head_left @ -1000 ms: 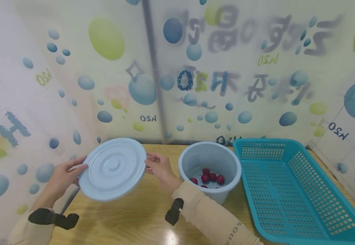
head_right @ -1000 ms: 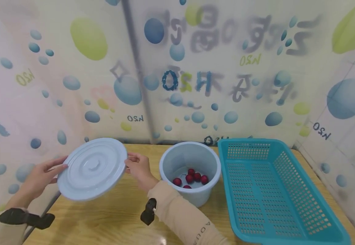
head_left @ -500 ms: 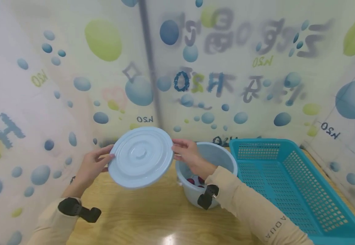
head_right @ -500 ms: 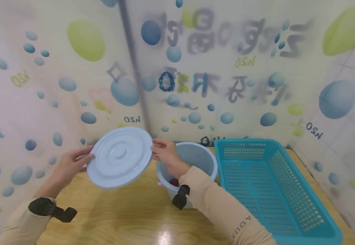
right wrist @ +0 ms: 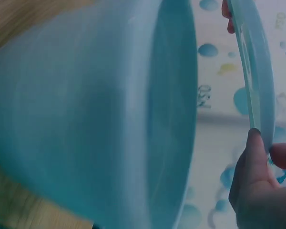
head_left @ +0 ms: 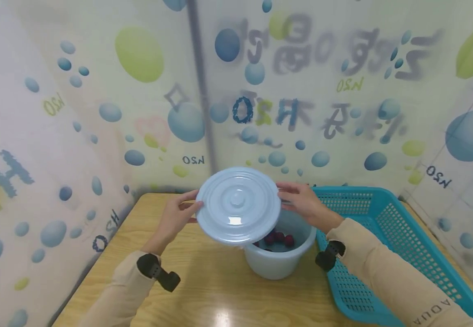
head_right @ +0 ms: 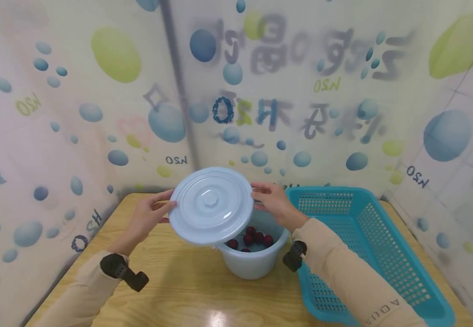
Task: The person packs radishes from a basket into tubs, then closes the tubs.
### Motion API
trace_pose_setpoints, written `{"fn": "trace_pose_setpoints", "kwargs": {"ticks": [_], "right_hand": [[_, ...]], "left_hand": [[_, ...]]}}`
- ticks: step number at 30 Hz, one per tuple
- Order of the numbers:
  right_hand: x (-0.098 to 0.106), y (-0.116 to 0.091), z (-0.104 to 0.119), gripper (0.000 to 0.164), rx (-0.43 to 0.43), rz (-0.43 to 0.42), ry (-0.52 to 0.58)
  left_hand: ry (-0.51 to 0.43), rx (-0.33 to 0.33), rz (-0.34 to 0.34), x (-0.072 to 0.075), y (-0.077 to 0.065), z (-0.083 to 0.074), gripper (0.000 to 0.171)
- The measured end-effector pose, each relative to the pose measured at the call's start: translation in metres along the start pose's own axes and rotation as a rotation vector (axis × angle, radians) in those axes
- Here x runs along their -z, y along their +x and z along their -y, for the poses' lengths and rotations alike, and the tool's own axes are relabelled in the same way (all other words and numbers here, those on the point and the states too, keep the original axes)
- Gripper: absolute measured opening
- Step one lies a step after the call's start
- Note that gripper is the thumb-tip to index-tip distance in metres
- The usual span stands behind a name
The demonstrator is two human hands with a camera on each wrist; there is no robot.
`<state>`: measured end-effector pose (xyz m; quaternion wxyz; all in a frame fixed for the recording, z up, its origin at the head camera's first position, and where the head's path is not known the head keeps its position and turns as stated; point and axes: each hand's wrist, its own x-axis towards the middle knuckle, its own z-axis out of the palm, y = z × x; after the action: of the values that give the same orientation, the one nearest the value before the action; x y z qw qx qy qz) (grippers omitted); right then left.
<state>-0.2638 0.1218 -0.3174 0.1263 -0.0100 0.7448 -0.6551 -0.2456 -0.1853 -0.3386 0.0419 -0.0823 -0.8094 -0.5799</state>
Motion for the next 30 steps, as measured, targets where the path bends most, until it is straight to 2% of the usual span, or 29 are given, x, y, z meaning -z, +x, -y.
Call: {"fn": "trace_pose_setpoints", "kwargs": {"ticks": [6,10,13,18,30], "right_hand": [[0.028,-0.006,-0.018,0.044,-0.042,-0.015,-0.115],[0.043,-0.012,-0.026,0.044,-0.038,-0.015,-0.183],[0.053,-0.016,-0.03,0.045,-0.024,-0.016,-0.218],[0.063,-0.02,-0.036,0.046,-0.001,-0.008,-0.261],[0.07,-0.023,-0.046,0.046,-0.007,-0.051,-0.346]], "left_hand": [[-0.066,0.024,0.016,-0.034,0.004,0.005,0.037],[-0.08,0.024,0.041,-0.05,0.005,0.007,0.036],[-0.056,0.021,0.055,-0.059,0.006,0.007,0.035],[0.003,0.01,0.06,-0.069,0.006,0.007,0.034],[0.039,0.026,0.081,-0.079,0.005,0.01,0.033]]}}
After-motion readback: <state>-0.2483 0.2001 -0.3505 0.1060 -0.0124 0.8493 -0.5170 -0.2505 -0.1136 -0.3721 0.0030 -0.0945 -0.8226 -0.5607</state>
